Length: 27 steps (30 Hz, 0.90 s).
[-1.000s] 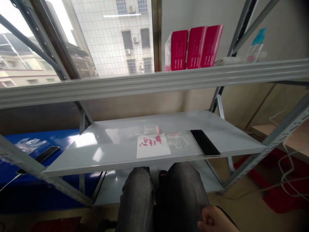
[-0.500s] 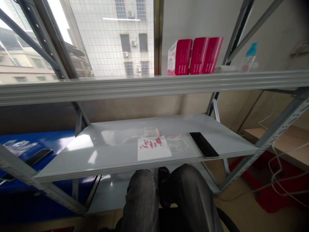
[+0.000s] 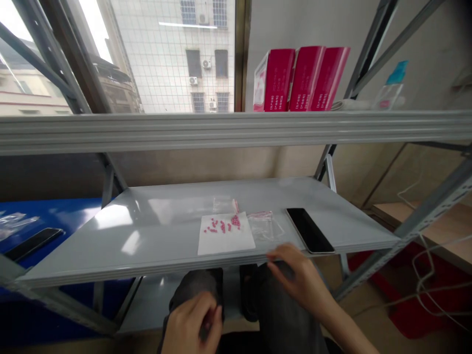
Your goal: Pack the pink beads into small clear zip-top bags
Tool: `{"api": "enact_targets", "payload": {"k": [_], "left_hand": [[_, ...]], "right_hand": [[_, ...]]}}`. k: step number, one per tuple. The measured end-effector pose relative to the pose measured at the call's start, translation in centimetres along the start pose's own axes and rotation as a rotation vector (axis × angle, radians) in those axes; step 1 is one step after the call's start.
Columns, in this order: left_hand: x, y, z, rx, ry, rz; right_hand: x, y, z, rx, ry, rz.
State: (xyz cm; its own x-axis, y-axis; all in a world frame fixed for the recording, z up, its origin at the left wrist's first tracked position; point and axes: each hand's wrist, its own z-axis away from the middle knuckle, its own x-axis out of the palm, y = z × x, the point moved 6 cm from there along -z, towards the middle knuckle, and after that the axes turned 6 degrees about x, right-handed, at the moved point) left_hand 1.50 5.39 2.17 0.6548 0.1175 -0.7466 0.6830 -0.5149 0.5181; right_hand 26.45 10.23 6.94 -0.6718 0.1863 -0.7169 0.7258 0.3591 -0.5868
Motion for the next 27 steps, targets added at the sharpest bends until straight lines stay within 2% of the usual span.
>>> {"api": "enact_targets", "payload": {"k": [2,4,7,10,13,16,21,27], "left_hand": [[0.5,0.5,-4.3,0.019,0.054,0.059],[1.0,1.4,-8.5,0.052,0.067,0.146],[1.0,2.1,-13.3,0.067,0.105,0.274],[0.7,2.1,-15.8,0.066,0.123,0.321],[0.4,1.4,-17.0,0.048,0.130,0.374],[0.2,0.4,-17.3,0.028,0.139,0.431],[-0.4,-1.3,-16.5,-0.018,0.194,0.504],[-0.3,-2.3,-15.5,-0.066,0.233,0.604]], "right_hand": [[-0.4,-0.3,-3.8,-0.098,0.116,0.122],[0.4,-0.2,-6.4,-0.104,0.157,0.256],[2.0,0.0,-8.0,-0.072,0.172,0.364],[2.6,0.4,-8.3,-0.042,0.222,0.389],[2.2,0.9,-8.7,-0.004,0.240,0.396],[2.4,1.2,-9.4,0.013,0.162,0.426],[3.8,2.2,-10.1,0.101,0.000,0.518],[4.1,3.6,-10.4,0.126,-0.024,0.461]]}}
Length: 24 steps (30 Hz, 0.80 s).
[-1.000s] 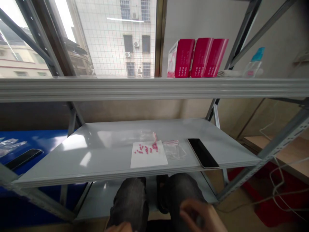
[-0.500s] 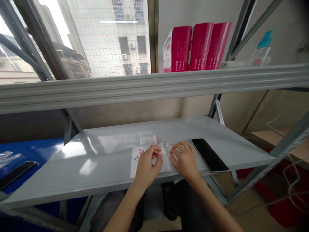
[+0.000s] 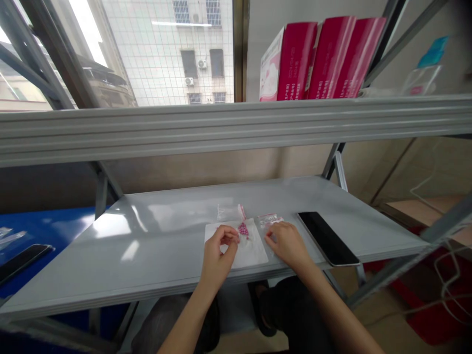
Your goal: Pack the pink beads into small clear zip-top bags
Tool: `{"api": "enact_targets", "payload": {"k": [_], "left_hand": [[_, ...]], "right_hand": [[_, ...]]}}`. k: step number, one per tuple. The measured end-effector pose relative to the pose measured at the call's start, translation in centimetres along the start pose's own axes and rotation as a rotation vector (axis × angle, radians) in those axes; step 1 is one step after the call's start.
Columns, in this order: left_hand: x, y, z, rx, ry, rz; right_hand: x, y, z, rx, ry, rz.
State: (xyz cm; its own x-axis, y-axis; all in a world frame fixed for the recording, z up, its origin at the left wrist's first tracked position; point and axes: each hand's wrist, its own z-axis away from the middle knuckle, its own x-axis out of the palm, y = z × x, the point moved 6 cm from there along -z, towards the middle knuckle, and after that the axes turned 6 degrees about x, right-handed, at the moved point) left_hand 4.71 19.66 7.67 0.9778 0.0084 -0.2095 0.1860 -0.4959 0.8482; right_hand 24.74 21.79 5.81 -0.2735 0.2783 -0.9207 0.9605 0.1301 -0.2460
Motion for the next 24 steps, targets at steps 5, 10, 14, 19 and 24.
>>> {"api": "enact_targets", "payload": {"k": [5,10,14,19,24], "left_hand": [[0.2,-0.1,0.3,-0.039,0.014,0.062],[0.4,-0.3,0.5,-0.066,0.028,0.108],[0.1,-0.5,0.7,-0.069,0.054,0.118],[-0.7,-0.2,0.7,-0.066,0.102,0.170],[-0.4,0.1,0.7,-0.069,0.096,0.485]], "right_hand": [[0.5,0.4,-0.7,-0.007,-0.034,-0.060],[0.7,0.6,-1.0,0.004,-0.046,-0.075],[-0.7,1.4,-1.1,0.051,0.056,-0.079],[-6.1,2.1,-1.1,0.131,0.519,-0.278],[-8.5,-4.5,0.5,-0.001,0.633,-0.644]]}}
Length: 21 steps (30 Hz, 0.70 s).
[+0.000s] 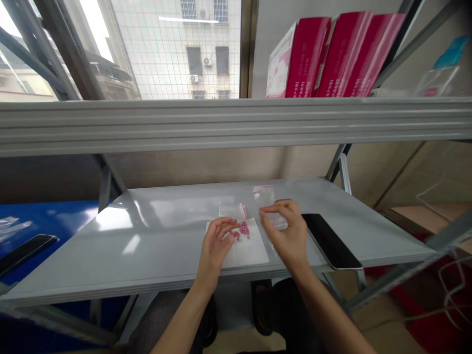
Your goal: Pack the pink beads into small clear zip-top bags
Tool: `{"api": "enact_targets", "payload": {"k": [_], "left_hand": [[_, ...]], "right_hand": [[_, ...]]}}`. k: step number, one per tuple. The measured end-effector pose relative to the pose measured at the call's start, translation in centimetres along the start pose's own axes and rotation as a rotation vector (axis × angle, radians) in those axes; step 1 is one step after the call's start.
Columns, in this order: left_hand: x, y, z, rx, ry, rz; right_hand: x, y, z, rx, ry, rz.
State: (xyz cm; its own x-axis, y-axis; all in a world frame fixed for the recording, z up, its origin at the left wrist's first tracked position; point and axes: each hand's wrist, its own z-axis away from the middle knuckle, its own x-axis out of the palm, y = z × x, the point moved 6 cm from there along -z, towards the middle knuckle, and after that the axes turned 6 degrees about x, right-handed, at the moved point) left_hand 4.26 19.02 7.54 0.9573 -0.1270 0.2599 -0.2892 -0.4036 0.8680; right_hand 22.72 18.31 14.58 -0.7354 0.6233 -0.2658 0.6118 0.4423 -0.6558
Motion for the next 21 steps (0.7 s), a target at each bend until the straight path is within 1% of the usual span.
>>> {"api": "enact_targets", "payload": {"k": [2,3,4,6,7,8,9,12,13,14,16,17,19,21], "left_hand": [[0.2,0.2,0.2,0.026,-0.030,0.094],[0.3,0.3,0.4,0.030,-0.054,0.110],[0.4,0.3,0.5,0.023,-0.077,0.099],[0.3,0.2,0.8,-0.032,-0.121,0.027],[0.1,0.0,0.9,-0.074,-0.129,-0.010],[-0.1,-0.1,0.9,-0.125,-0.129,-0.036],[-0.3,-0.2,0.9,-0.175,-0.125,-0.049],[-1.0,0.0,0.9,-0.280,-0.127,-0.067],[-1.1,0.2,0.9,-0.288,-0.143,-0.092],[-1.2,0.5,0.9,-0.284,-0.166,-0.121],[-1.4,1.1,0.9,-0.261,-0.202,-0.174],[-1.6,1.3,0.9,-0.247,-0.200,-0.195],[-2.4,1.6,0.9,-0.224,-0.139,-0.244],[-3.4,1.8,0.8,-0.187,-0.040,-0.329]], "right_hand": [[2.4,-2.3,1.8,0.002,-0.155,-0.133],[3.5,-2.9,2.7,0.036,-0.230,-0.198],[4.4,-3.0,3.6,0.080,-0.300,-0.267],[5.5,-2.4,5.0,0.168,-0.423,-0.396],[5.7,-1.7,5.5,0.212,-0.464,-0.450],[5.6,-1.0,5.8,0.253,-0.475,-0.487],[5.2,-0.1,5.9,0.291,-0.447,-0.504],[3.3,2.3,5.5,0.401,-0.274,-0.479],[3.1,2.7,5.3,0.439,-0.278,-0.471],[3.4,3.1,5.3,0.484,-0.339,-0.478],[4.3,3.6,5.7,0.609,-0.530,-0.547],[4.7,3.7,6.0,0.676,-0.610,-0.602],[5.2,3.8,6.6,0.782,-0.706,-0.717],[5.4,3.7,7.0,0.836,-0.782,-0.792]]}}
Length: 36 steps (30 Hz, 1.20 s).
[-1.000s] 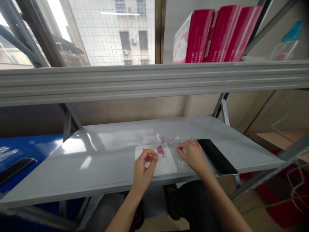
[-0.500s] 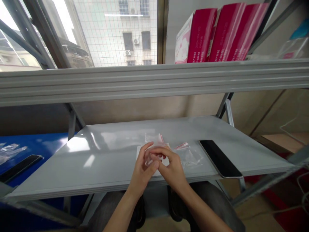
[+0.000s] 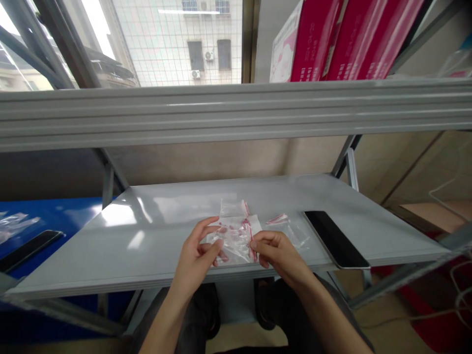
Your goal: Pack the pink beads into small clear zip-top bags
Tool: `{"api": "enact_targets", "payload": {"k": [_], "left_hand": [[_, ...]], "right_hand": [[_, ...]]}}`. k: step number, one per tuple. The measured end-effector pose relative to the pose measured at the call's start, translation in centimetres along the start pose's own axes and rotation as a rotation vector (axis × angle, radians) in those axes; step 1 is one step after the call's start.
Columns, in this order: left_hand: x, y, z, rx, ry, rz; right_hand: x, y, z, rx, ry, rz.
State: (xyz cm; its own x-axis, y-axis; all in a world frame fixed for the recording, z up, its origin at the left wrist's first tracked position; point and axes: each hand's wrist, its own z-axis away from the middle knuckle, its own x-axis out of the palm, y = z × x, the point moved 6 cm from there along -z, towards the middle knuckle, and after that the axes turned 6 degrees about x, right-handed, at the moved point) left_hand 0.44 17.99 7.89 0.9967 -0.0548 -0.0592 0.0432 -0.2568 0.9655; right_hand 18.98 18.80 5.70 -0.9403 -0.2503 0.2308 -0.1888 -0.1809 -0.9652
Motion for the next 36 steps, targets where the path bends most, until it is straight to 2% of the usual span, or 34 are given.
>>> {"api": "enact_targets", "payload": {"k": [2,4,5,6,8,11,13,19,21,24,27,30,32,36], "left_hand": [[-1.1,0.5,0.2,0.075,0.145,-0.170],[-1.8,2.0,0.8,0.217,0.303,-0.406],[-1.7,2.8,1.3,0.285,0.343,-0.506],[-1.2,3.5,1.6,0.330,0.333,-0.569],[0.2,4.1,2.2,0.333,0.196,-0.583],[2.6,3.6,2.9,0.197,-0.068,-0.481],[3.7,3.0,3.2,0.111,-0.192,-0.395],[4.8,2.0,3.8,-0.084,-0.378,-0.088],[4.7,2.0,3.9,-0.097,-0.397,-0.080],[4.2,2.4,4.0,-0.017,-0.341,-0.304],[3.1,3.2,4.1,0.096,-0.178,-0.586],[2.3,3.8,4.1,0.182,-0.061,-0.731],[2.3,4.1,3.9,0.262,-0.081,-0.721],[3.6,4.4,3.8,0.462,-0.255,-0.657]], "right_hand": [[0.3,0.4,0.1,0.041,-0.055,-0.014],[0.5,0.7,0.2,0.059,-0.064,-0.022],[0.7,0.9,0.2,0.062,-0.067,-0.020],[0.9,1.0,0.2,0.066,-0.075,-0.012],[1.5,1.3,0.4,0.073,-0.107,0.017],[2.6,1.5,0.8,0.055,-0.173,0.050],[3.1,1.5,1.2,0.039,-0.227,0.035],[3.8,1.8,1.8,0.076,-0.422,-0.028],[3.7,1.4,2.0,0.061,-0.425,-0.028],[3.6,1.0,2.2,0.039,-0.372,0.087],[2.9,0.1,2.4,-0.060,-0.204,0.253],[2.4,-0.6,2.6,-0.152,-0.063,0.345],[2.6,-0.6,2.6,-0.146,-0.074,0.335],[2.9,0.0,2.4,-0.038,-0.160,0.265]]}}
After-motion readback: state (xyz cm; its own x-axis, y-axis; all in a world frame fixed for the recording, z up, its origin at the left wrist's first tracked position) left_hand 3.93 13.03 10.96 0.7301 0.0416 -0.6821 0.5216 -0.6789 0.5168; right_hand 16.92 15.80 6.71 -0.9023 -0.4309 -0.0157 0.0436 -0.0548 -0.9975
